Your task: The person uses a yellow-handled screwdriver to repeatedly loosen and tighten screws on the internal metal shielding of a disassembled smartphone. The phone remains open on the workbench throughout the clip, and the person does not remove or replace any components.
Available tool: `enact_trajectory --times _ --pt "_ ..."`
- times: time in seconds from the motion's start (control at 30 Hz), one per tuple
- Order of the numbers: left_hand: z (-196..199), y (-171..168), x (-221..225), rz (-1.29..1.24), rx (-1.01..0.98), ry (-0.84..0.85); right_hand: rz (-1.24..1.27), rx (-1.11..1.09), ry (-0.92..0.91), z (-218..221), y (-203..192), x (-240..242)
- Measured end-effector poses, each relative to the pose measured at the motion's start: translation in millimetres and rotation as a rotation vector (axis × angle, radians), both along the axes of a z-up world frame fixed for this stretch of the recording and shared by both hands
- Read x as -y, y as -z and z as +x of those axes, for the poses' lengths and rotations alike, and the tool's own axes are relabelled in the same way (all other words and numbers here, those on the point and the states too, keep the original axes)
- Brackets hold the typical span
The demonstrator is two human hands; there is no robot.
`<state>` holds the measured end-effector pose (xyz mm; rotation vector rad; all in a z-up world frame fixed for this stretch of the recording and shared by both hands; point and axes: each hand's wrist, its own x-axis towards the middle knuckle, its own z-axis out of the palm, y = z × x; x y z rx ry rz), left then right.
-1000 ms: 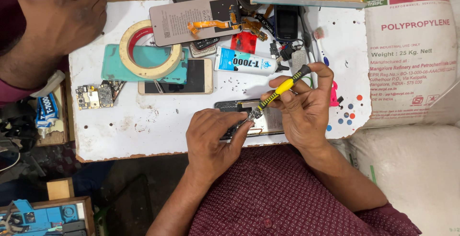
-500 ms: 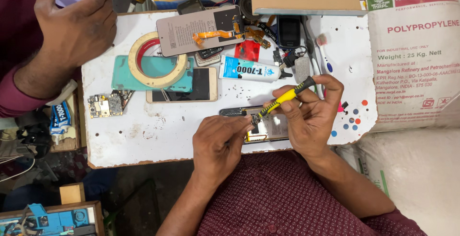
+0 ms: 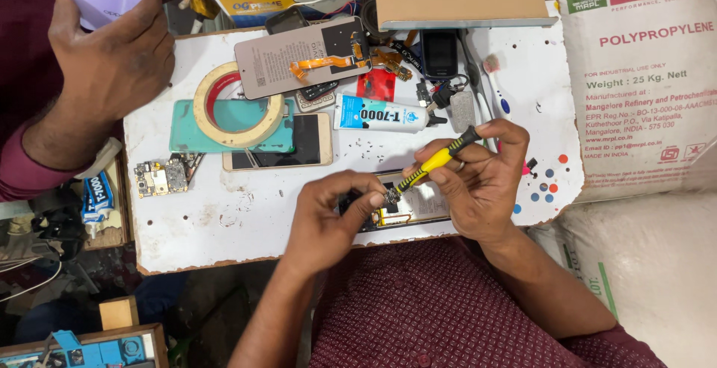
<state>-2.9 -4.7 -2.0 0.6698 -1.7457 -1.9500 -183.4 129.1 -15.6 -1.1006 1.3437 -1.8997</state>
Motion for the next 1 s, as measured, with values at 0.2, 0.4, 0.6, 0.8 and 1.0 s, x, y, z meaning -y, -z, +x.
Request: enact_trajectory --times 0.2,0.4,0.6,0.8,1.0 --pt "-20.5 -3.0 33.3 -0.218 0.125 0.044 -0.063 -0.051 0.088 -16.1 -3.6 5.1" --pt "-41.5 -9.4 42.9 -1.077 0.270 0.107 -0.010 -0.202 0.259 -38.1 -3.5 -12.5" --pt "-40.1 -10.1 44.5 -1.280 0.290 0.149 0.026 -0.259 0.316 -47.8 1.1 -28.4" --pt "-34.2 -14.2 50.3 -1.197 0.338 0.137 0.054 -0.280 0.339 -49.4 -0.9 -32.8" --pt "-16.5 -25.3 49.8 -1.104 0.320 -0.057 -0.014 -0.582 0.342 -50.5 -12.6 -17.9"
